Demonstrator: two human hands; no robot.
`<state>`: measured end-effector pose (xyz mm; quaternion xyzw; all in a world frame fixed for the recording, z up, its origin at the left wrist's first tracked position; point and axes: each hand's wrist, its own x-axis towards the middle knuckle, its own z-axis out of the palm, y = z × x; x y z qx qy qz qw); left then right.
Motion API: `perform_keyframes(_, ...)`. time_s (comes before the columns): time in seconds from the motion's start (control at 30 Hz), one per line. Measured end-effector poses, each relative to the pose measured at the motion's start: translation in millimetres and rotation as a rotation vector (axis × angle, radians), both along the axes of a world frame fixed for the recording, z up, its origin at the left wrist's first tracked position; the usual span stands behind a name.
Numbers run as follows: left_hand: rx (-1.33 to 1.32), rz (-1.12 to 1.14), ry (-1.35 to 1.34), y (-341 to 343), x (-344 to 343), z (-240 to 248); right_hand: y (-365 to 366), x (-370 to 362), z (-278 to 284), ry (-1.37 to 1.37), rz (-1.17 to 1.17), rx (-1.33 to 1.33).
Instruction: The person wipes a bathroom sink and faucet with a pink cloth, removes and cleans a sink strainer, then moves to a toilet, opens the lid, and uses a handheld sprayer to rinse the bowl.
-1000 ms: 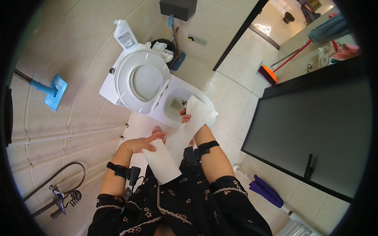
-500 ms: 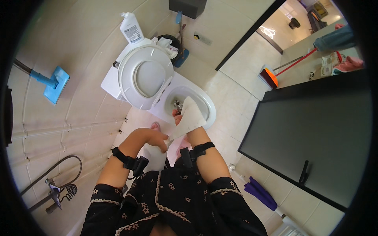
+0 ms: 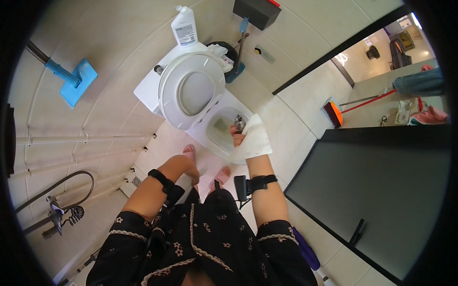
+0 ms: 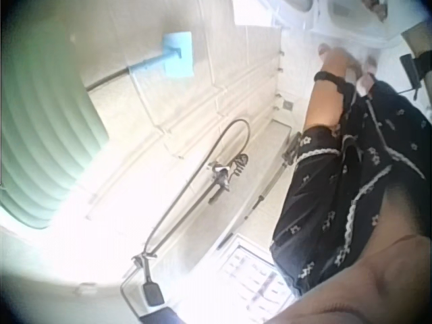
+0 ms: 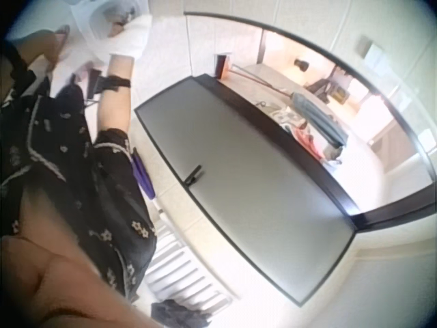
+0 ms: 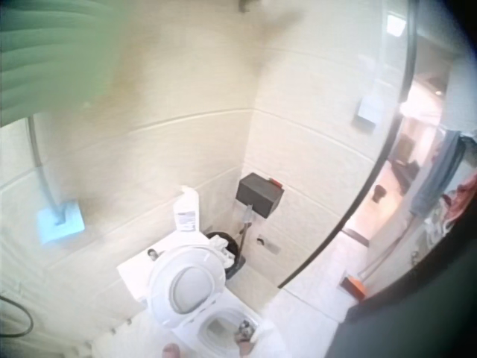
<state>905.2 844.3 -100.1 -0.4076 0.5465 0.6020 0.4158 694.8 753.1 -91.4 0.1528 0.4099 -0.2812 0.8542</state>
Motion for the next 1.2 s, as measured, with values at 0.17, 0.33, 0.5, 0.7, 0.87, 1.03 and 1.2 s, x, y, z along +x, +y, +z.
perform_keyframes(0.17, -0.093, 0.190, -0.236, 16, 88, -10, -8, 5, -15, 0.249, 0.045, -0.008)
perform_keyframes(0.33, -0.792, 0.561, -0.441, 20, 195, 35, -9, 9, -36, 0.406, 0.095, -0.058)
perform_keyframes(0.5, -1.477, 0.908, -0.347, -26, 245, 71, 2, 15, -44, 0.412, -0.015, -0.015)
perform_keyframes(0.7, -1.446, 1.010, -0.306, -92, 241, 49, 3, 24, -67, 0.563, 0.063, 0.048)
perform_keyframes(0.87, -1.452, 0.756, -0.440, -108, 225, 39, 13, 14, -80, 0.493, 0.161, -0.039)
perform_keyframes(1.03, -1.760, 0.758, -0.273, -91, 214, 34, 14, 25, -71, 0.555, 0.210, -0.073)
perform_keyframes(1.2, -1.319, 1.054, 0.276, -45, 108, 27, 20, 20, -68, 0.516, 0.209, -0.134)
